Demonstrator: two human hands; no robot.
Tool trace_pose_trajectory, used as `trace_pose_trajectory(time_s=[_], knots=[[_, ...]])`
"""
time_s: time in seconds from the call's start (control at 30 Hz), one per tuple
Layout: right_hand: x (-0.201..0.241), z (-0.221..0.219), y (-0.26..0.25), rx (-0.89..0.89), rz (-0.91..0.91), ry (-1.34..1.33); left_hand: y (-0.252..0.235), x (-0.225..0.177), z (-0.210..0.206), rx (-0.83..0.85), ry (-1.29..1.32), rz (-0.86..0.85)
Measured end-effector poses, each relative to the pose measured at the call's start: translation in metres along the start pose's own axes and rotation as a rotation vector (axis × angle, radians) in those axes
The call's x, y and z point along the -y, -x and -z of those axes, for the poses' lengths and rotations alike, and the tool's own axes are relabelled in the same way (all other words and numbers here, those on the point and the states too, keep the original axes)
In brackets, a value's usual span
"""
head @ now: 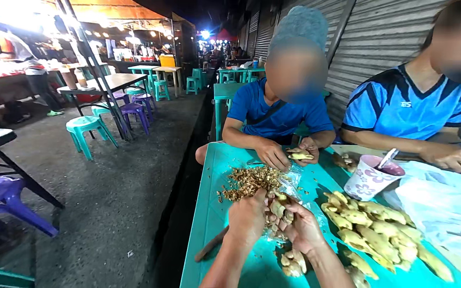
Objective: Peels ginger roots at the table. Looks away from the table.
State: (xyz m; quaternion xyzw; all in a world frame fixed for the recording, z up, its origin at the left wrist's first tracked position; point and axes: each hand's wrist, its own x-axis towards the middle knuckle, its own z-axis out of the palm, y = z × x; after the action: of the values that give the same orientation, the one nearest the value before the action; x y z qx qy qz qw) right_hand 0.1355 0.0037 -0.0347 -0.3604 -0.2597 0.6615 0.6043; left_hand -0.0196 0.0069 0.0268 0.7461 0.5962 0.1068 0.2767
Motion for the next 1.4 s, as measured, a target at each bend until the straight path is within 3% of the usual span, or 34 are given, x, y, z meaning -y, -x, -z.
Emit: trace_pose_trajectory(time_s=[0.2,0.4,0.7,0.9,1.03,1.27,1.4], knots=[[0.0,0.004,-0.001,0.014,0.065,0.448,-0.001,-0.007,-0.011,-0.063,-0.018,0.025],[-0.005,0.002,0.0,-0.013,0.122,0.517,-0.001,-0.012,-0.018,-0.027,-0.045,0.007],[-0.006,-0.005,0.0,-0.014,0.031,0.438,-0.012,0.001,-0.011,-0.118,-0.082,0.007],[-0.011,0.008,-0.006,0.002,0.392,0.827,-0.002,-0.007,-0.01,-0.055,0.015,-0.015],[-0.013,0.013,-0.01,-0.032,0.525,0.855,0.0,-0.011,-0.016,0.014,0.029,-0.041],[-0.011,0.011,-0.007,0.033,0.418,0.849,-0.012,0.003,-0.007,-0.046,-0.052,0.037],[-0.012,0.013,-0.01,-0.014,0.45,0.956,-0.004,-0.001,-0.008,-0.035,0.001,0.024]])
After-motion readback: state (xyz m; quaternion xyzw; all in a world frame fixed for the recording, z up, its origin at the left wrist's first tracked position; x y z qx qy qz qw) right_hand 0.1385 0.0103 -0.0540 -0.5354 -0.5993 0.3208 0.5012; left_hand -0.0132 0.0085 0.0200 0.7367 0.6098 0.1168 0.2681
